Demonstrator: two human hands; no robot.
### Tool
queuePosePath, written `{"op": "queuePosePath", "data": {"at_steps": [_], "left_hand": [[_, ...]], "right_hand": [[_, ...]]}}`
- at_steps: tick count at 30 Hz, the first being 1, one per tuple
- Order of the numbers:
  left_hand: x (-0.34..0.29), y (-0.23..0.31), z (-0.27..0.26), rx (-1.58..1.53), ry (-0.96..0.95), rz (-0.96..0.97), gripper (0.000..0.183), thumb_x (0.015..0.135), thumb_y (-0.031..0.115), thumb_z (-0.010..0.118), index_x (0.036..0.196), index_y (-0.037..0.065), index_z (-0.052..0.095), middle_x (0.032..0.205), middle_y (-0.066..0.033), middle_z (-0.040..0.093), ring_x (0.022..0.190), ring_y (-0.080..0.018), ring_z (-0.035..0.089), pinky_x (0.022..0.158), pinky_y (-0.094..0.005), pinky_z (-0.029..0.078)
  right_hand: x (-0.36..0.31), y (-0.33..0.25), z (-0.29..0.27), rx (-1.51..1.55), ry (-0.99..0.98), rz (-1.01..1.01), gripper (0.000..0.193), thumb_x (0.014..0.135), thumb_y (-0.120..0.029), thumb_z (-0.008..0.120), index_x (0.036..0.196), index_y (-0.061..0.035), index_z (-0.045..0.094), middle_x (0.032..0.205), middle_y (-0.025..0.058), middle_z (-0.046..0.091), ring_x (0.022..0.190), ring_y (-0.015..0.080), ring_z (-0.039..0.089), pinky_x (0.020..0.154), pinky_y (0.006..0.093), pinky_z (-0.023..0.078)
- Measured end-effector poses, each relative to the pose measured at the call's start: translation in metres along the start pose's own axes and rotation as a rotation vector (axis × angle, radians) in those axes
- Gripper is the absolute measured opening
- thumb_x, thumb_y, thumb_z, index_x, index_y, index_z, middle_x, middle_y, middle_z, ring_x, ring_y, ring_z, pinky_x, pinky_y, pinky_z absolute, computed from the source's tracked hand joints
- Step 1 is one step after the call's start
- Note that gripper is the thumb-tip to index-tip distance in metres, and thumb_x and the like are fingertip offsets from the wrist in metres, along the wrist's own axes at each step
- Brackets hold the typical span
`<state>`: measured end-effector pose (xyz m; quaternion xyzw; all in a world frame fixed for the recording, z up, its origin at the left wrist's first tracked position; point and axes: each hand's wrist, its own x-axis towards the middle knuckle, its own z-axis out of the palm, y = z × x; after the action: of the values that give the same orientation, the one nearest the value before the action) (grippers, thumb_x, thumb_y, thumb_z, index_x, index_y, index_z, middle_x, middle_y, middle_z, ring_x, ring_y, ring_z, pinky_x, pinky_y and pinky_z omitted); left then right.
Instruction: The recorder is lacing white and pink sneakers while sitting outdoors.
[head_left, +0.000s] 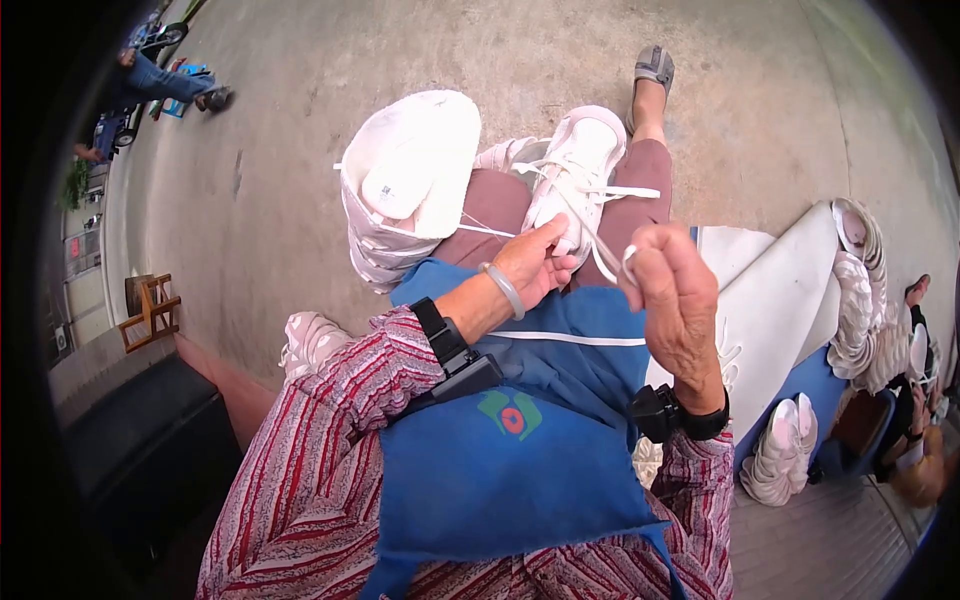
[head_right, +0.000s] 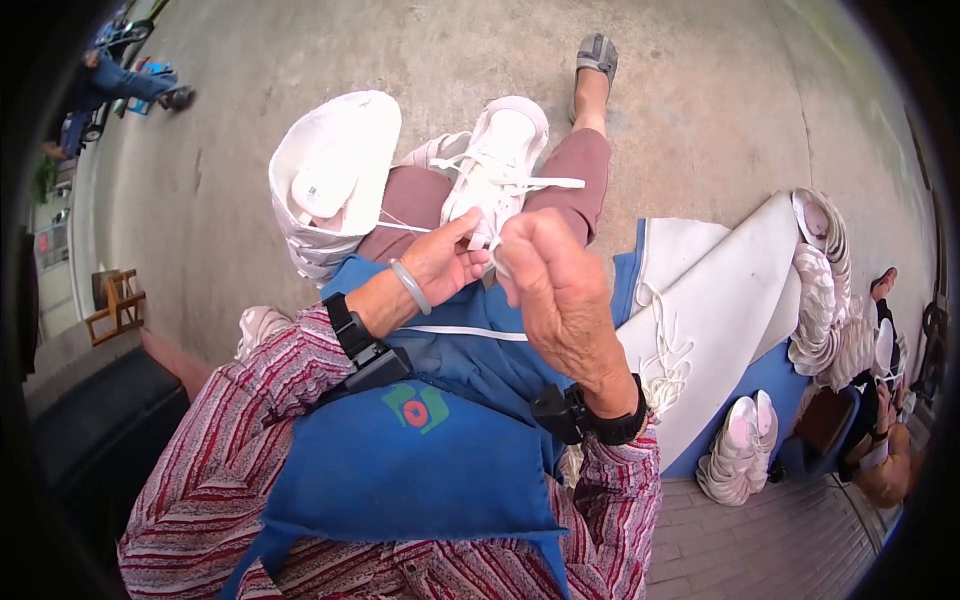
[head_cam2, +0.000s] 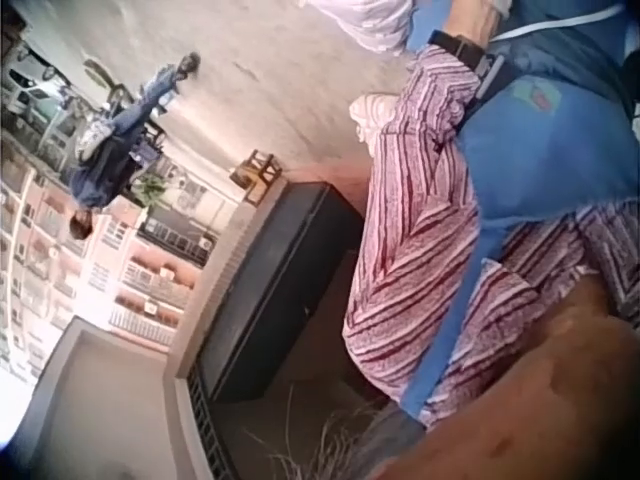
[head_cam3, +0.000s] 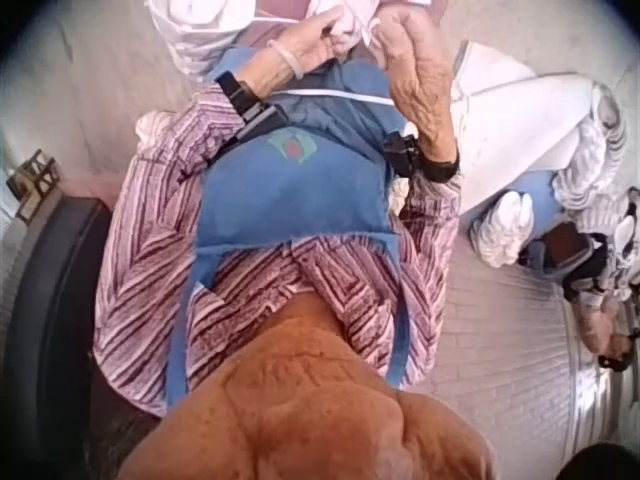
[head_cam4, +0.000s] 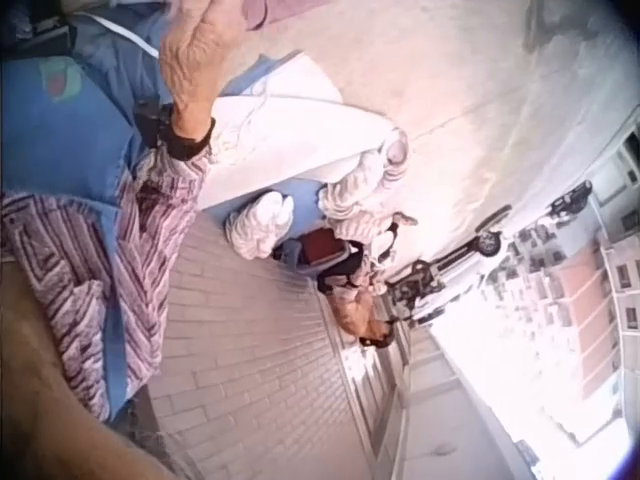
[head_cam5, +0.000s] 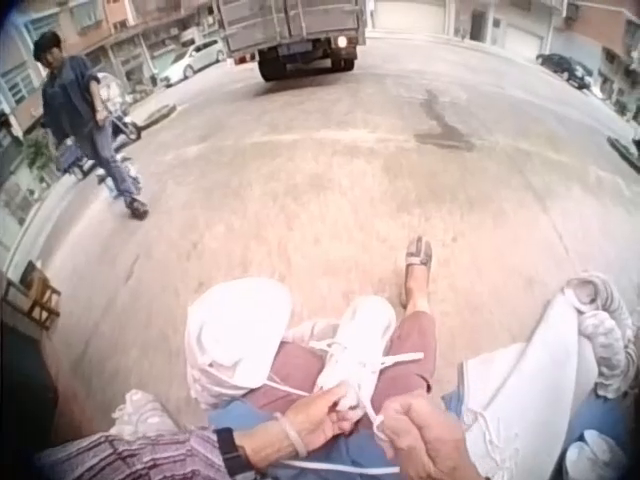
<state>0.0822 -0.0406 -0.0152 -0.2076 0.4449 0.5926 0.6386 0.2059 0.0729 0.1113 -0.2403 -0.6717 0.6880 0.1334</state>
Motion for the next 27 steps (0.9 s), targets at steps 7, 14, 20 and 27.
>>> {"op": "queuePosePath", "data": {"at_steps": [7,14,20,27], "left_hand": [[-0.006,-0.001,-0.005,-0.146,-0.125,0.046,0.035,0.091,0.022,0.052,0.123,0.01,0.045,0.116,-0.0044,0.054,0.108,-0.0173,0.052,0.093,-0.0375,0.042],[-0.01,0.016,0.0,-0.149,-0.308,0.068,0.055,0.092,0.048,0.039,0.132,0.012,0.037,0.129,-0.0072,0.047,0.118,-0.0223,0.047,0.1,-0.0417,0.037],[-0.002,0.012,0.001,-0.146,-0.275,0.044,0.053,0.093,0.051,0.032,0.134,0.018,0.035,0.131,-0.0052,0.045,0.12,-0.0227,0.043,0.101,-0.0432,0.035],[-0.007,0.01,-0.002,-0.199,-0.285,0.039,0.05,0.094,0.047,0.033,0.132,0.015,0.037,0.131,-0.0057,0.045,0.12,-0.0226,0.044,0.099,-0.0423,0.036]], "right_hand": [[-0.073,0.022,-0.085,0.592,-0.264,-0.032,0.024,0.079,-0.017,0.053,0.064,0.0013,0.054,0.052,0.004,0.048,0.043,0.0106,0.042,0.042,0.0235,0.032],[0.001,0.053,-0.02,-0.285,-0.08,0.146,0.018,0.084,-0.02,0.059,0.085,-0.0013,0.059,0.064,0.0037,0.052,0.058,0.0122,0.05,0.053,0.0246,0.04],[0.059,0.084,0.021,-0.657,0.176,-0.156,0.022,0.076,-0.019,0.064,0.092,-0.0051,0.058,0.077,0.0137,0.057,0.07,0.0289,0.059,0.061,0.0386,0.047],[0.074,0.087,0.04,-0.957,0.131,-0.135,0.018,0.077,-0.018,0.06,0.083,-0.003,0.052,0.081,0.0151,0.054,0.069,0.0353,0.06,0.057,0.0434,0.048]]}}
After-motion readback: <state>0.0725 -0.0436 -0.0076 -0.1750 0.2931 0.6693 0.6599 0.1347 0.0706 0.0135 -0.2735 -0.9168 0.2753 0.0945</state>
